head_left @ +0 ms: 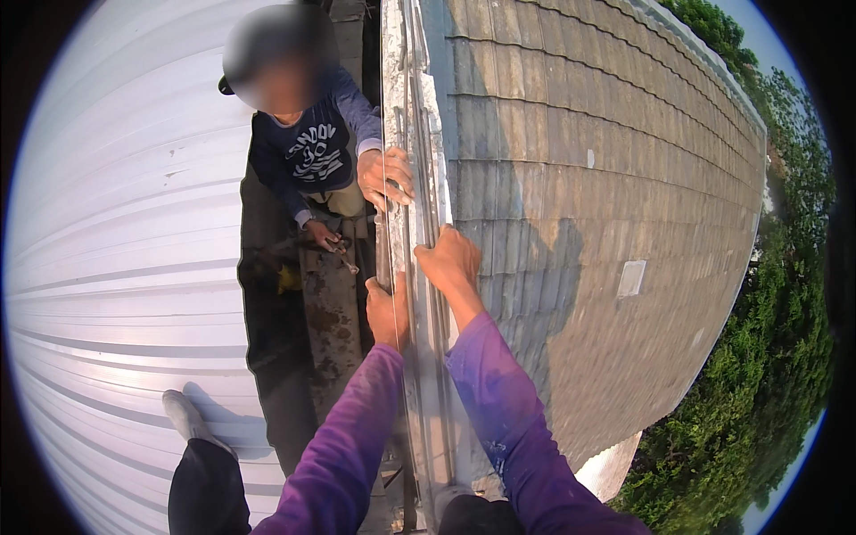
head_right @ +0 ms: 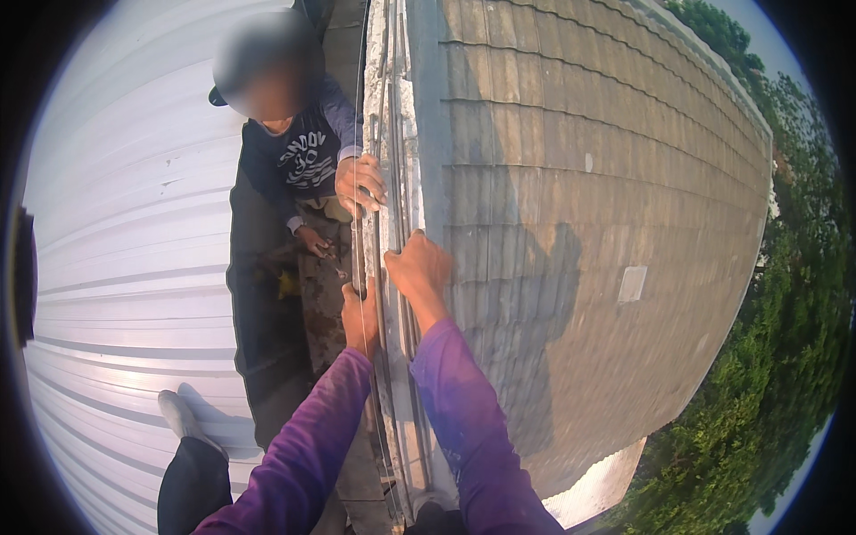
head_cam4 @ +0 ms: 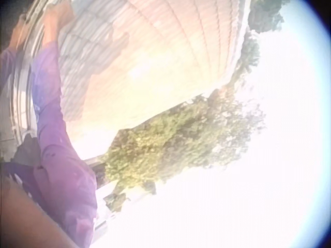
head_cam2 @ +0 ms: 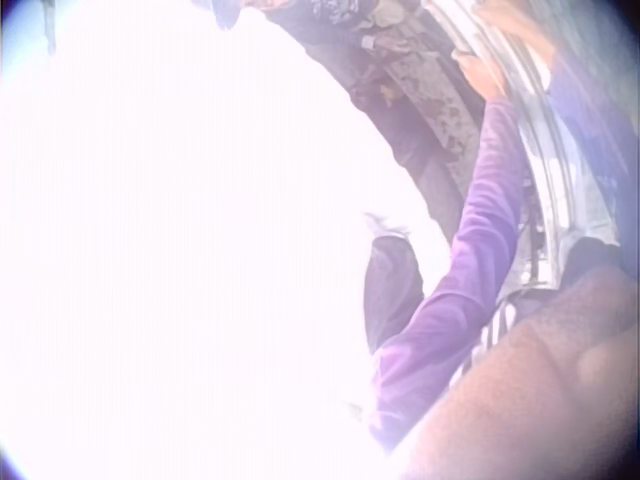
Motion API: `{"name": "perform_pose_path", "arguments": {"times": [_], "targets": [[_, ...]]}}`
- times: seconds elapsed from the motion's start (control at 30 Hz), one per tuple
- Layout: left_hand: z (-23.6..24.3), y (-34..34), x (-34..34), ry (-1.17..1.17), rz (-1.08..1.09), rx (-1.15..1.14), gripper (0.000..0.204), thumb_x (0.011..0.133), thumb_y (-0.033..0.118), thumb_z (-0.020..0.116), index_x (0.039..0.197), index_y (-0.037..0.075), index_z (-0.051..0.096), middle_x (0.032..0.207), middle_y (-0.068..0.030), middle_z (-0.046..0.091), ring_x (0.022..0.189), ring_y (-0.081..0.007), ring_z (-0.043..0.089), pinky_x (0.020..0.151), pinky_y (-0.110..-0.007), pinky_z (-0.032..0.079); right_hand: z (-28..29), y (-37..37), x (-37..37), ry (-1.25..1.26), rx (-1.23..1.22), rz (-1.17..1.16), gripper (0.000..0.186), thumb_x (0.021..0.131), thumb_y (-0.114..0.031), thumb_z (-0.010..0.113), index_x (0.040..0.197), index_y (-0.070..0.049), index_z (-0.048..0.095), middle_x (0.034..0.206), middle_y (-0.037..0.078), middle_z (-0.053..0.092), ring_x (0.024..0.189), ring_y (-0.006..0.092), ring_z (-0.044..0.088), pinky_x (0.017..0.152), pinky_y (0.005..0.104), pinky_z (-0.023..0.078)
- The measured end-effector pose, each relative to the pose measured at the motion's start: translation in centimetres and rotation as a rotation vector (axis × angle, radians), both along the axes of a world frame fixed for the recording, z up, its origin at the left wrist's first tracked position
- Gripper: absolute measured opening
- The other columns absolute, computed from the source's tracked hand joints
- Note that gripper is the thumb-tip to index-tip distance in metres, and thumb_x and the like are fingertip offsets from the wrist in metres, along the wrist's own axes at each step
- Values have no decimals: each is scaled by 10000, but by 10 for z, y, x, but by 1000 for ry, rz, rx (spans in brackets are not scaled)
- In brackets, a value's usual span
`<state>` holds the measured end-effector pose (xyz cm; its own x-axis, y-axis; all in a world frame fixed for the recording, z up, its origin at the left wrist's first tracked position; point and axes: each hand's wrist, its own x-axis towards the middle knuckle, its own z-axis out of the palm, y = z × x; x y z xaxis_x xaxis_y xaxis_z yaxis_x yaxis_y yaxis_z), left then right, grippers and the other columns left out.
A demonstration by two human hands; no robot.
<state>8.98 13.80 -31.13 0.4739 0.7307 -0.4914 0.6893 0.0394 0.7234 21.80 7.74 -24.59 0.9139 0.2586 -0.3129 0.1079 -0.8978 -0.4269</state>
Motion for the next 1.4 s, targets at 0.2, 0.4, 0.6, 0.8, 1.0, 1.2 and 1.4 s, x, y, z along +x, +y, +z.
{"name": "perform_pose_path", "arguments": {"times": [0.2, 0.4, 0.6, 0.8, 1.0, 1.2, 1.4], "targets": [[-5, 3, -3, -7, 14, 12, 716, 1004, 547, 628, 1342, -76, 524, 1237, -343, 670, 1181, -489, 656, 1007, -515, 501, -1, -4, 2, 6, 6, 85, 414, 836, -319, 774, 1096, -4, 704, 998, 213, 778, 988, 376, 754, 878, 478, 564], [-2, 5, -2, 24, -3, 3, 711, 1009, 551, 618, 1332, -76, 526, 1234, -347, 670, 1187, -500, 649, 1014, -517, 498, 2, -1, 10, 56, 2, 79, 379, 800, -342, 800, 1009, -31, 745, 1016, 206, 781, 990, 367, 754, 882, 467, 572], [0, 4, -2, 11, 11, -6, 710, 1002, 544, 635, 1330, -77, 529, 1240, -342, 671, 1189, -484, 654, 1021, -511, 499, 2, 4, 7, 72, 12, -28, 332, 764, -322, 806, 949, -52, 752, 980, 181, 787, 966, 358, 760, 855, 442, 580], [-2, 5, -3, 6, 22, 24, 719, 1000, 539, 643, 1352, -77, 524, 1262, -332, 663, 1204, -475, 648, 1025, -505, 497, -9, 1, 11, 160, 98, -72, 304, 733, -321, 787, 853, -47, 730, 848, 187, 766, 866, 380, 760, 783, 456, 579], [1, 4, -3, 14, 7, 63, 728, 995, 546, 646, 1338, -84, 527, 1252, -329, 666, 1188, -475, 649, 1017, -510, 497, -16, 4, 3, 72, 148, -133, 365, 758, -367, 731, 871, -21, 710, 856, 208, 750, 881, 397, 738, 799, 486, 560], [0, 2, -4, -29, 0, 58, 741, 989, 565, 643, 1325, -85, 528, 1241, -335, 665, 1188, -483, 646, 1017, -509, 499, -24, 4, -8, -95, 145, -131, 377, 807, -384, 726, 870, -13, 708, 877, 216, 752, 897, 414, 732, 822, 497, 552], [-1, 5, -5, 6, 1, 62, 743, 989, 574, 641, 1313, -86, 533, 1229, -344, 666, 1177, -486, 651, 1013, -514, 502, -16, 5, -4, 116, 170, -174, 304, 838, -320, 743, 897, -23, 706, 879, 216, 749, 890, 404, 734, 840, 491, 543]]}}
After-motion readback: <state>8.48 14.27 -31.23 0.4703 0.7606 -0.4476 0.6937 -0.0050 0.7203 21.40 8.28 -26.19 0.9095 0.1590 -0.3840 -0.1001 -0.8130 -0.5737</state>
